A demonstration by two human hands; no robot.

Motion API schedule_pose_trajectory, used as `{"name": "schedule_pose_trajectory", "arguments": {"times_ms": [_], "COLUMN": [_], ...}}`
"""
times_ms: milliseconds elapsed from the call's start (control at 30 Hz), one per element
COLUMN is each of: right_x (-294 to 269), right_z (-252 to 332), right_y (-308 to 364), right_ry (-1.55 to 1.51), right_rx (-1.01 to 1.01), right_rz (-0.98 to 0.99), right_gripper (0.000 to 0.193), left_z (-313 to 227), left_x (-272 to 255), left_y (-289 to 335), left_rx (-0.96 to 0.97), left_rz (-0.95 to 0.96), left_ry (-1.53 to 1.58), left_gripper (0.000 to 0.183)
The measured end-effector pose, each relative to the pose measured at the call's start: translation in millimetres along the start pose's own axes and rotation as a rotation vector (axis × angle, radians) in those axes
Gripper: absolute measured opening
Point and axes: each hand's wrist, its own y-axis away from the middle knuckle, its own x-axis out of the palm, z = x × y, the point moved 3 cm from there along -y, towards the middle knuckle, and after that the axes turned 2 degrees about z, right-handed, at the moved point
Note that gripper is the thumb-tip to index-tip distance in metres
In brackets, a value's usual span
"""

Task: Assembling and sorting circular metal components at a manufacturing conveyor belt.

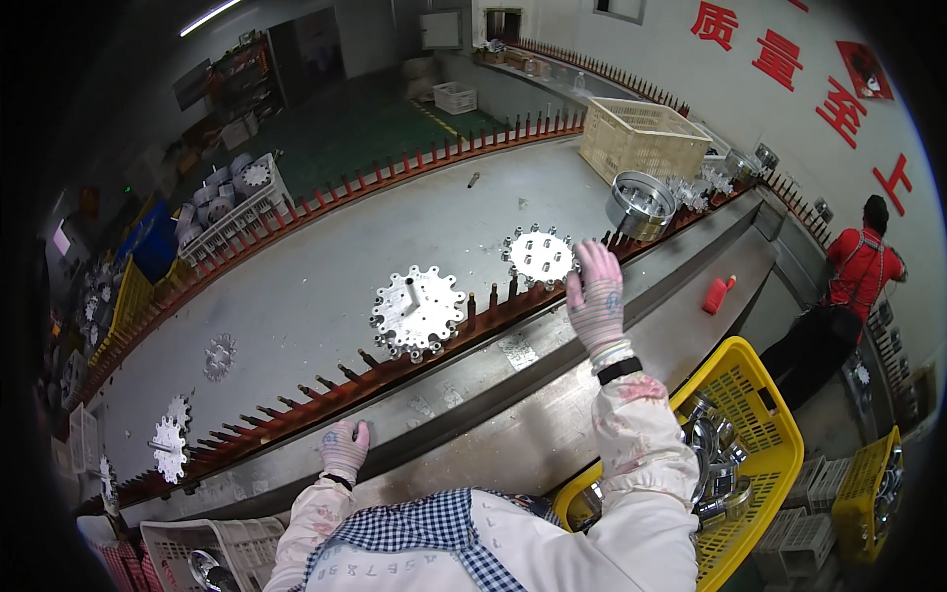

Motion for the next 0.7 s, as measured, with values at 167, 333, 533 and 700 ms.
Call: {"name": "schedule_pose_trajectory", "arguments": {"times_ms": [167, 333, 533, 700], "right_x": [8.2, 26.8, 43.6, 74.2], "right_z": [-62.5, -150.7, -220.1, -232.9], "right_y": [-30.7, -52.2, -88.6, -116.5], "right_ry": [0.042, 0.285, 0.290, 0.308], "right_rx": [0.046, 0.346, 0.652, 0.892], "right_rz": [-0.100, -0.077, 0.185, 0.559], "right_gripper": [0.058, 0.079, 0.091, 0.095], "left_z": [-1.1, -2.6, -4.2, -0.3], "left_x": [0.9, 1.8, 3.9, 7.3], "left_y": [-3.9, -8.2, -19.1, -26.2], "left_rx": [-0.035, 0.004, -0.022, 0.015], "left_rz": [0.053, -0.020, 0.070, 0.038], "left_ry": [-0.006, -0.013, -0.012, -0.021], "left_gripper": [0.040, 0.039, 0.040, 0.040]}}
